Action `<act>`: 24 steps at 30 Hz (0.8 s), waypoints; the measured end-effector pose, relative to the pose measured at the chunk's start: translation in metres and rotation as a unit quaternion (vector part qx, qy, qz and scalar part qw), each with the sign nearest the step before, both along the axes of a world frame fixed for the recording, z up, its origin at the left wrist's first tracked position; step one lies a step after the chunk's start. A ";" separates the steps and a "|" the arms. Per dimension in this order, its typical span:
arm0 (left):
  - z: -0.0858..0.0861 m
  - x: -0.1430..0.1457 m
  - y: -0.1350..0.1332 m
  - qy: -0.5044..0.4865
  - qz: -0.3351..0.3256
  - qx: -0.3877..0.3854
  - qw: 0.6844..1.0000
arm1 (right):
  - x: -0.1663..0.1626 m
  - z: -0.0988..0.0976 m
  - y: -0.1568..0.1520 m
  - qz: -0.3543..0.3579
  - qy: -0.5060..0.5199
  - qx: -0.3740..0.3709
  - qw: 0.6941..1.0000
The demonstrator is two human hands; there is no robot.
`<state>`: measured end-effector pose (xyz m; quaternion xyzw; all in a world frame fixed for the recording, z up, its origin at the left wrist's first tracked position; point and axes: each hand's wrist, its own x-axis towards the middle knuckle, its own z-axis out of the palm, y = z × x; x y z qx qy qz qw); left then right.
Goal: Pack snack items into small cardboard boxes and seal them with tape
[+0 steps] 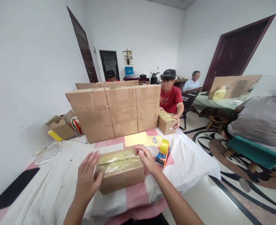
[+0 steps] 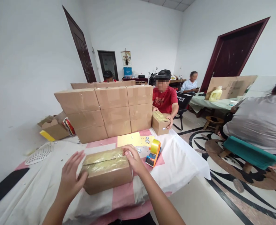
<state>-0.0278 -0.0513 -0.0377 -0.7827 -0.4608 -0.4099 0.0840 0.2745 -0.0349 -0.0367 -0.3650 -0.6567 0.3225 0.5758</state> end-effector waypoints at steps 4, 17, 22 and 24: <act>0.021 0.018 -0.004 0.164 -0.081 -0.044 0.982 | 0.009 0.002 -0.015 -0.047 -0.129 0.037 0.990; 0.036 0.077 -0.039 0.221 0.047 -0.140 0.964 | 0.117 -0.068 -0.009 -0.338 0.167 -0.144 0.915; 0.035 0.073 -0.037 0.195 0.037 -0.104 0.975 | 0.115 -0.073 0.001 -0.260 0.071 -0.127 0.955; 0.030 0.069 -0.035 0.196 0.040 -0.079 0.976 | 0.117 -0.072 0.004 -0.265 0.022 -0.114 0.957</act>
